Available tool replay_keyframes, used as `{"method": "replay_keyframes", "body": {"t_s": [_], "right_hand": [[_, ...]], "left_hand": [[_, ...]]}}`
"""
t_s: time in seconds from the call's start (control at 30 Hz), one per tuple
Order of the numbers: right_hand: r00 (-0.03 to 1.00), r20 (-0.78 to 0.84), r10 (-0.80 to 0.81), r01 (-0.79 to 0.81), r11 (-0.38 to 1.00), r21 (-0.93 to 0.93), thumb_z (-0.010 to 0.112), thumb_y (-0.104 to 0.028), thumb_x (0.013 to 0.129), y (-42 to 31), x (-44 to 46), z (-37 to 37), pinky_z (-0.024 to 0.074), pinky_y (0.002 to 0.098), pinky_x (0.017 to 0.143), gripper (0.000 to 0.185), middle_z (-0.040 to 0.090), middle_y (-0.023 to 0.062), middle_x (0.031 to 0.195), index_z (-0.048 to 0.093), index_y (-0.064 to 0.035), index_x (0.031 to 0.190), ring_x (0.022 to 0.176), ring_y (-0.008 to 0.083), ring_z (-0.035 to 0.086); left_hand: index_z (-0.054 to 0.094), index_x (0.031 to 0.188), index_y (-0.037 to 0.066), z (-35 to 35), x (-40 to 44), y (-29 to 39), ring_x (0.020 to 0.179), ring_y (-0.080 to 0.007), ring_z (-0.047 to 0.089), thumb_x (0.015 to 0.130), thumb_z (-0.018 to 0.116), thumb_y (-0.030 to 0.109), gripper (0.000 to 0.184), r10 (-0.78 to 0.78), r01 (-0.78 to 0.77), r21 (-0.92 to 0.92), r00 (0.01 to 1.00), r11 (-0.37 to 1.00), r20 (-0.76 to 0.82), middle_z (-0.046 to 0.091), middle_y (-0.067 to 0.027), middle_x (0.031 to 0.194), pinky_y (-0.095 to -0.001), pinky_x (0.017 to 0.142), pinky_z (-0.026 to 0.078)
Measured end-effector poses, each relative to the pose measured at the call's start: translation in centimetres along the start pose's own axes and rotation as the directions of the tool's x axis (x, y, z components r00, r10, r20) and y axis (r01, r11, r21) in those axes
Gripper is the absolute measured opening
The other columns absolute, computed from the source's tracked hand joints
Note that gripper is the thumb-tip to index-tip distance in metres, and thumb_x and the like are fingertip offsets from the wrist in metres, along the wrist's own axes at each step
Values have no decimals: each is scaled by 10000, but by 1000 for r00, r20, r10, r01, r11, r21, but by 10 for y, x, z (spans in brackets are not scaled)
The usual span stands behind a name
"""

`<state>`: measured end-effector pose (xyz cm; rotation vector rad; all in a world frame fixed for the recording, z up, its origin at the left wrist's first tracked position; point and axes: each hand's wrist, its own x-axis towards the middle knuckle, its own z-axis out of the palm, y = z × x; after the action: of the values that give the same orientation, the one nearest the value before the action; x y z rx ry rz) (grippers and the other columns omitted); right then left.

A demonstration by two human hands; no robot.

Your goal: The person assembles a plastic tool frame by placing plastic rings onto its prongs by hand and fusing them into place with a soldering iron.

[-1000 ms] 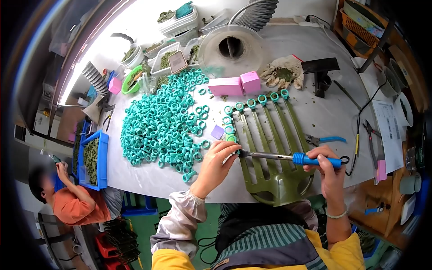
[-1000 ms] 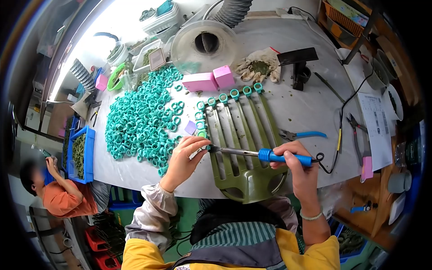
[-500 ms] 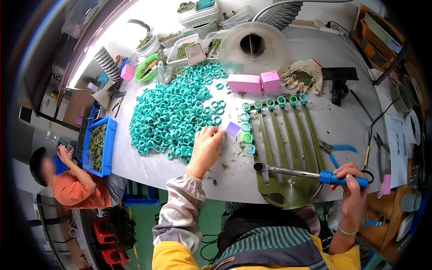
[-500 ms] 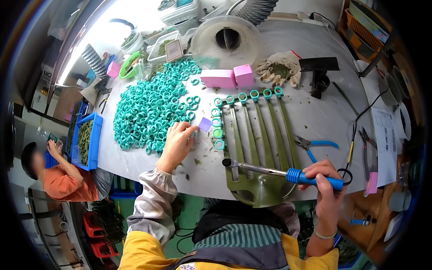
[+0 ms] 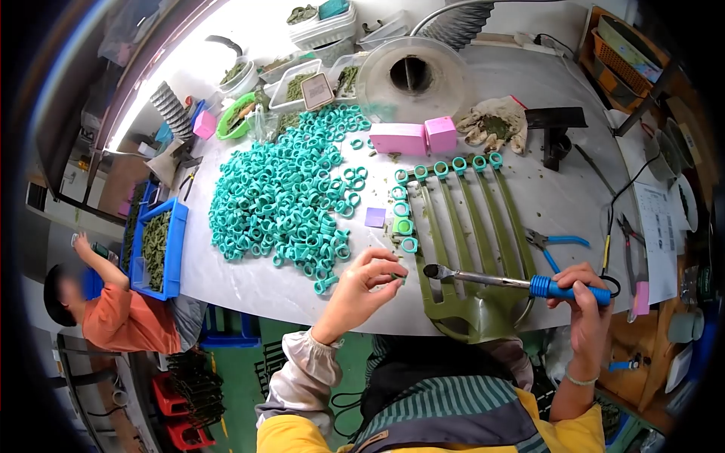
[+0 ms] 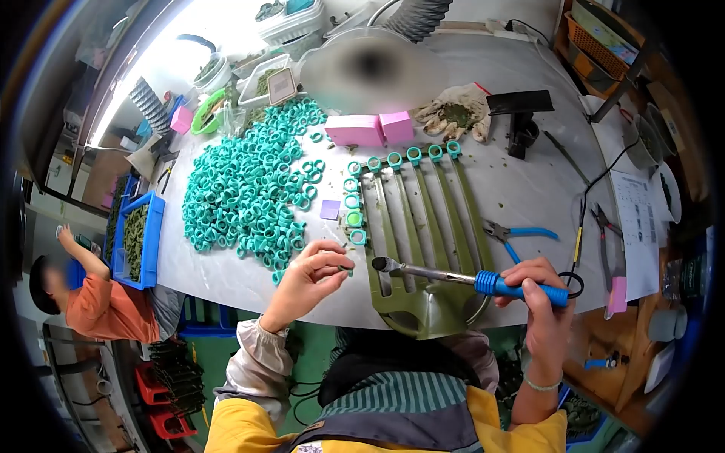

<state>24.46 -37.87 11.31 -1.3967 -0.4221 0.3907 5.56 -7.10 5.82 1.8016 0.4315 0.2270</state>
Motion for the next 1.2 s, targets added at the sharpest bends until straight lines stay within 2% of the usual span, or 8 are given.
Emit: {"method": "replay_keyframes", "body": {"t_s": [0.07, 0.3, 0.4, 0.5, 0.6, 0.7, 0.8, 1.2], "right_hand": [[1000, -4, 3, -3, 1000, 9, 540, -99, 942, 2, -1, -2, 592, 343, 635, 207, 630, 163, 969, 669, 58, 903, 750, 228, 660], [1000, -7, -3, 3, 999, 32, 537, -94, 940, 2, -3, -5, 595, 343, 642, 208, 635, 167, 970, 669, 63, 905, 739, 227, 666], [1000, -1, -4, 4, 999, 34, 537, -92, 937, 3, -3, -4, 593, 341, 642, 207, 636, 166, 966, 669, 64, 905, 740, 227, 666], [1000, -1, -7, 7, 1000, 23, 537, -91, 937, 3, -3, -3, 591, 339, 644, 206, 636, 163, 967, 668, 64, 905, 741, 225, 666], [1000, 13, 1, -1, 1000, 24, 539, -93, 942, 3, -2, -3, 590, 337, 650, 206, 637, 159, 970, 667, 64, 908, 743, 220, 666], [1000, 20, 9, -10, 999, 43, 540, -92, 950, 6, -1, -3, 592, 334, 659, 205, 638, 153, 973, 667, 65, 914, 745, 217, 669], [999, 34, 4, -6, 998, 66, 538, -82, 958, 12, 2, 1, 595, 329, 671, 198, 641, 146, 974, 668, 64, 923, 744, 217, 676], [1000, 20, 9, -10, 999, 48, 555, -91, 925, 1, 1, -5, 607, 319, 632, 196, 636, 139, 943, 673, 60, 881, 725, 211, 666]], "left_hand": [[705, 1076, -15, 4, 1, -6, 1005, -140, 677, 911, 681, -33, 167, 15, -15, 1, 999, 1000, 46, 613, -58, 1163, -261, 868, 600], [681, 1090, -12, 5, -4, -30, 956, -157, 685, 890, 716, -25, 203, 105, -89, 301, 994, 949, -39, 629, -79, 1156, -271, 799, 609], [685, 1112, -2, 9, -7, -18, 962, -152, 679, 889, 714, -35, 227, -39, 53, 128, 994, 990, -106, 619, -72, 1163, -273, 795, 610], [689, 1143, 12, 13, -6, -8, 987, -126, 659, 898, 706, -40, 251, 50, -43, 62, 992, 997, -113, 607, -64, 1178, -265, 791, 610], [698, 1167, 36, 18, -3, 10, 1020, -179, 655, 886, 714, -28, 288, 72, -67, 65, 994, 996, -79, 640, -77, 1172, -311, 840, 588], [709, 1159, 53, 20, 5, 10, 1044, -268, 641, 853, 735, -11, 314, 379, -313, 486, 925, 816, -40, 680, -95, 1159, -372, 880, 551], [730, 1160, 57, 25, 10, 8, 1054, -311, 648, 818, 763, -4, 349, 385, -321, 507, 923, 800, -23, 716, -105, 1143, -388, 913, 522], [731, 1150, 63, 25, 15, 3, 1077, -293, 629, 835, 766, 46, 318, 373, -338, 566, 926, 752, 58, 704, -93, 1149, -384, 934, 517]]}}
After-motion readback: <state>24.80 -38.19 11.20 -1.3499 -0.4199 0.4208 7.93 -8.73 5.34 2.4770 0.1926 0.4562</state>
